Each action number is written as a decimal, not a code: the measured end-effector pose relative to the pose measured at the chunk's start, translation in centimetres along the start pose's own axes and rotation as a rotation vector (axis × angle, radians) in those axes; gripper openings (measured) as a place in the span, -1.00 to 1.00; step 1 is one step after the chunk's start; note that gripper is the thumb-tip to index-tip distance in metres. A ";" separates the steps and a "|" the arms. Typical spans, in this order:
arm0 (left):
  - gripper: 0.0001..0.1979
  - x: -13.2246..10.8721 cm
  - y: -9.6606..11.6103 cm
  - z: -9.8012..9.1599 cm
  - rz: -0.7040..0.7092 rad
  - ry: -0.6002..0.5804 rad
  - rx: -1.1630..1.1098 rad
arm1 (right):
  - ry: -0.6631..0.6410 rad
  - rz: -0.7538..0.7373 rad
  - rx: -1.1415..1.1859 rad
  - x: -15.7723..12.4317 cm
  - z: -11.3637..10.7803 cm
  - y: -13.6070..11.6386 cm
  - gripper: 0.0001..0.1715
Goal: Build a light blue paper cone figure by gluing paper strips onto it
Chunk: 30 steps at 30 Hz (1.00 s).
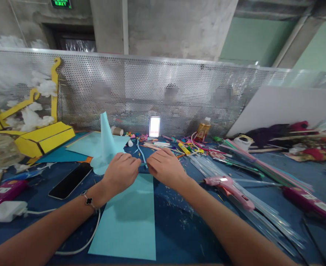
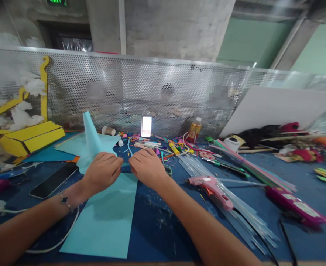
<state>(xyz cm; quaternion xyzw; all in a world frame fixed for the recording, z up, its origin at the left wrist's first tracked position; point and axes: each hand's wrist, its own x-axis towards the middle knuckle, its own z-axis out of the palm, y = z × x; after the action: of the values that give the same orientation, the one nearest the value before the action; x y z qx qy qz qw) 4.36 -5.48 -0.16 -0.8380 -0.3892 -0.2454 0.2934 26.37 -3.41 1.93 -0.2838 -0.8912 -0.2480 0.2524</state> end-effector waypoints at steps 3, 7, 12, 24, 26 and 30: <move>-0.91 0.1 0.0 -0.2 0.015 -0.052 -0.029 | 0.018 -0.018 -0.007 0.1 0.1 -0.2 -0.82; -0.93 0.1 -0.8 0.1 0.006 -0.096 -0.062 | 0.021 0.023 0.048 0.1 0.0 0.2 -0.83; -0.86 -0.2 -2.4 0.5 -0.093 -0.104 -0.135 | 0.065 0.207 0.194 -0.5 -0.8 2.3 -0.82; -0.62 -0.8 -1.3 2.8 -0.456 -0.146 -0.994 | 0.168 0.733 0.775 -1.1 0.9 3.6 -0.73; -0.52 -0.6 -0.7 3.0 -0.484 -0.183 -1.354 | 0.127 0.742 0.887 -0.9 1.8 2.5 -0.75; -0.47 -0.5 -0.4 2.9 -0.534 -0.167 -1.585 | 0.034 0.714 1.034 -0.7 2.5 0.5 -0.74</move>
<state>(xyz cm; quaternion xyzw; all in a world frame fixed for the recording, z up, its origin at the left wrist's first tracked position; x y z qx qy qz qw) 4.30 -3.57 -2.48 -0.6912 -0.3074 -0.4444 -0.4798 26.49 -1.87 -0.19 -0.4013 -0.7420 0.3102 0.4385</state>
